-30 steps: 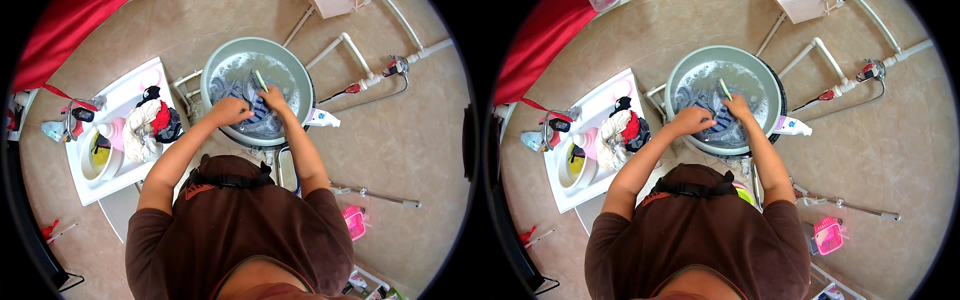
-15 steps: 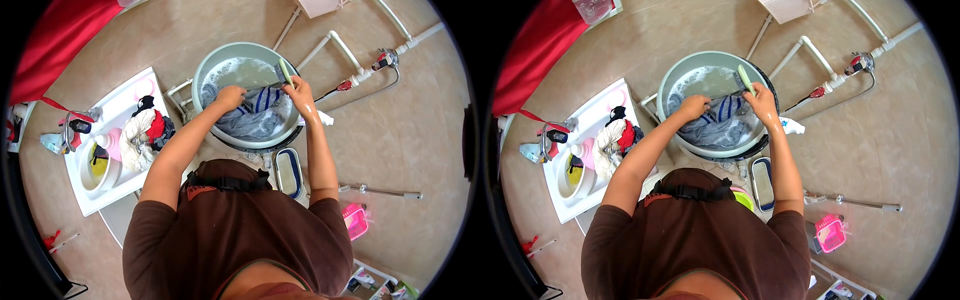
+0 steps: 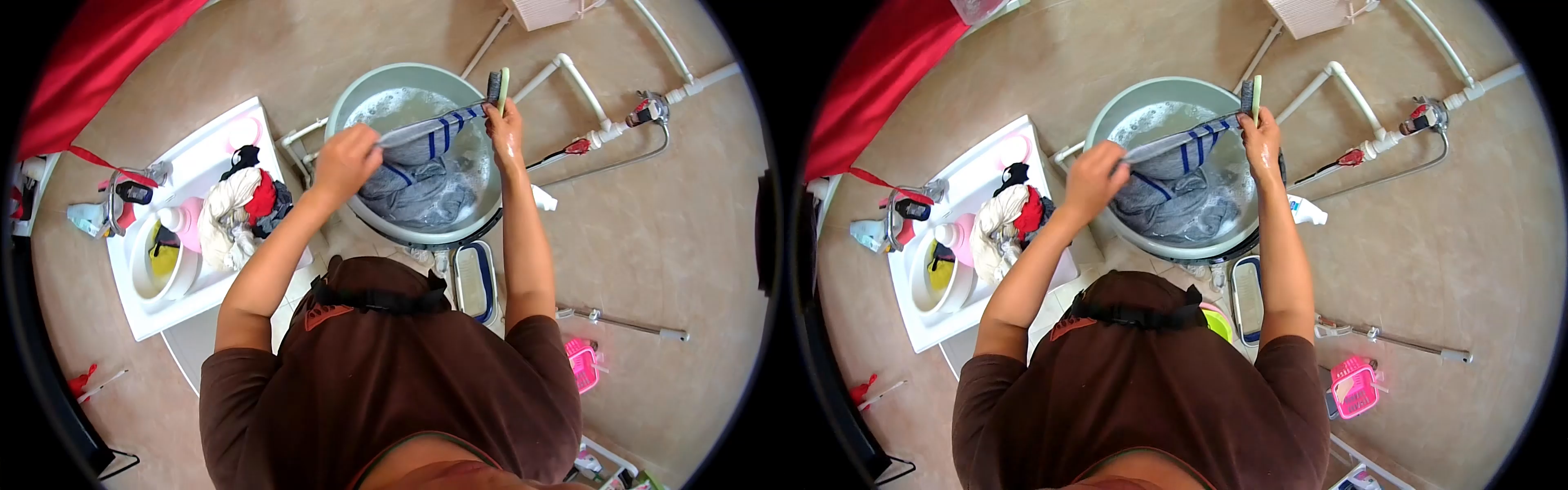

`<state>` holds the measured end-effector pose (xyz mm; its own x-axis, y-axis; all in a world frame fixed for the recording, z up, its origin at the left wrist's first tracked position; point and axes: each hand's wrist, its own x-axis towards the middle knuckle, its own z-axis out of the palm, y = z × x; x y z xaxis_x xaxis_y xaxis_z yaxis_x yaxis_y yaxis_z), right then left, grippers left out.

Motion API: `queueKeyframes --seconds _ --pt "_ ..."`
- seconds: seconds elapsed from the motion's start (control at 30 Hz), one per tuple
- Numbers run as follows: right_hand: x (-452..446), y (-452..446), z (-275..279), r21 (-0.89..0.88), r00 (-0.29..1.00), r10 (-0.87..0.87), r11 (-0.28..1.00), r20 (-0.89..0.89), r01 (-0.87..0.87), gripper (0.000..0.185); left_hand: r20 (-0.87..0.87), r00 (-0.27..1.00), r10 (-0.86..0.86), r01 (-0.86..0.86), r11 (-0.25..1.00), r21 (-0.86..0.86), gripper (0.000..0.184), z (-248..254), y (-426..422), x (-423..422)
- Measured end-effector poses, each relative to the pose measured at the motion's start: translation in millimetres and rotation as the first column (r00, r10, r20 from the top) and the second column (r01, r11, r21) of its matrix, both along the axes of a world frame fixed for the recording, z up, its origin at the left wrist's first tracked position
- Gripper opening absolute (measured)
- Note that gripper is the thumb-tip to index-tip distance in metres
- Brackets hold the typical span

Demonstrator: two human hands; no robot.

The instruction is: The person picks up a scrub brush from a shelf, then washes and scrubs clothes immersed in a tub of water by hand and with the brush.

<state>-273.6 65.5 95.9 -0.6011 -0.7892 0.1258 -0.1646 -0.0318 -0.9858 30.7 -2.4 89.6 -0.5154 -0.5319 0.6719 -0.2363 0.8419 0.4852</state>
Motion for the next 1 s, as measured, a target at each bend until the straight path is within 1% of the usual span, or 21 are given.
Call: queueKeyframes --seconds 0.03,0.1,0.13,0.2,0.23,0.3,0.33,0.4,0.43,0.47,0.5,0.57,0.63,0.7,0.73,0.77,0.83,0.87,0.9,0.97,1.0 --pt "-6.3 -7.0 -25.8 0.057 0.996 0.008 0.998 -0.087 -0.003 0.015 0.122 0.992 -0.025 0.026 1.000 -0.006 0.013 -13.8 4.8 0.2" --pt "-29.6 -18.1 -88.2 0.159 0.963 0.039 0.987 -0.265 0.004 0.020 0.350 0.934 -0.071 0.081 0.997 -0.016 0.018 -47.6 12.0 -3.8" --pt "-36.4 -16.4 -109.1 0.431 0.963 0.115 0.902 -0.242 0.000 0.031 0.443 0.890 -0.110 0.091 0.994 0.064 0.023 -59.4 17.0 -6.3" --pt "-37.6 -7.2 -159.2 0.601 0.820 0.271 0.792 -0.504 0.108 0.039 0.598 0.775 -0.204 0.092 0.973 0.212 0.032 -72.3 19.2 -13.8" --pt "-31.8 -3.3 -163.3 0.657 0.712 0.362 0.731 -0.602 0.184 0.044 0.565 0.806 -0.177 0.056 0.973 0.225 0.037 -70.5 18.7 -15.8" --pt "-24.9 -3.1 -157.6 0.733 0.752 0.369 0.645 -0.546 0.215 0.053 0.500 0.858 -0.116 -0.019 0.966 0.257 0.047 -67.2 18.6 -17.7" --pt "-16.8 -2.6 -152.8 0.771 0.774 0.372 0.597 -0.512 0.223 0.058 0.526 0.844 -0.100 -0.037 0.969 0.244 0.049 -66.5 21.3 -17.1" --pt "-24.6 -2.2 -145.7 0.694 0.767 0.364 0.706 -0.528 0.143 0.065 0.576 0.815 -0.068 -0.062 0.977 0.203 0.055 -63.0 21.2 -18.7" --pt "-26.1 -2.3 -140.0 0.648 0.765 0.356 0.755 -0.538 0.104 0.069 0.592 0.805 -0.046 -0.105 0.970 0.218 0.054 -61.3 20.9 -20.1" --pt "-28.4 -1.7 -134.4 0.662 0.789 0.325 0.737 -0.521 0.134 0.061 0.607 0.794 -0.028 -0.146 0.961 0.235 0.052 -60.2 21.5 -22.1" --pt "-13.2 4.0 -111.6 0.621 0.747 0.334 0.772 -0.575 0.134 0.056 0.622 0.783 -0.013 -0.187 0.949 0.255 0.051 -60.8 23.2 -23.7" --pt "30.2 20.6 -64.3 0.534 0.652 0.335 0.835 -0.681 0.129 0.046 0.648 0.762 -0.002 -0.202 0.950 0.240 0.042 -61.9 22.9 -25.0" --pt "70.3 35.9 -41.1 0.395 0.691 0.317 0.917 -0.649 -0.049 0.034 0.654 0.756 0.028 -0.208 0.958 0.199 0.032 -65.2 21.7 -25.7" --pt "101.9 48.4 -50.0 0.478 0.626 0.432 0.872 -0.649 -0.106 0.031 0.642 0.762 0.079 -0.206 0.971 0.124 0.021 -73.4 17.7 -25.8" --pt "119.9 54.3 -41.9 0.588 0.527 0.540 0.804 -0.656 -0.092 0.029 0.625 0.775 0.089 -0.204 0.972 0.115 0.019 -75.8 15.1 -26.2" --pt "121.9 54.6 -56.3 0.552 0.455 0.511 0.833 -0.730 -0.050 0.033 0.611 0.786 0.093 -0.201 0.973 0.111 0.016 -79.2 16.5 -25.3" --pt "108.8 45.5 -61.7 0.586 0.295 0.533 0.800 -0.793 0.128 0.037 0.590 0.802 0.095 -0.196 0.974 0.110 0.013 -80.3 20.0 -24.6" --pt "90.7 37.2 -77.0 0.537 0.245 0.487 0.817 -0.838 0.211 0.040 0.578 0.810 0.101 -0.199 0.974 0.109 0.013 -77.6 18.4 -25.9" --pt "72.7 28.2 -86.9 0.534 0.213 0.490 0.795 -0.845 0.289 0.038 0.568 0.816 0.104 -0.202 0.973 0.113 0.012 -76.1 19.8 -25.6" --pt "41.4 15.2 -94.4 0.569 0.291 0.490 0.726 -0.822 0.387 0.034 0.565 0.819 0.097 -0.195 0.974 0.115 0.013 -75.4 17.9 -25.6" --pt "33.5 19.4 -93.7 0.550 0.337 0.443 0.747 -0.831 0.373 0.032 0.565 0.820 0.093 -0.193 0.974 0.119 0.013 -75.7 18.0 -24.5"
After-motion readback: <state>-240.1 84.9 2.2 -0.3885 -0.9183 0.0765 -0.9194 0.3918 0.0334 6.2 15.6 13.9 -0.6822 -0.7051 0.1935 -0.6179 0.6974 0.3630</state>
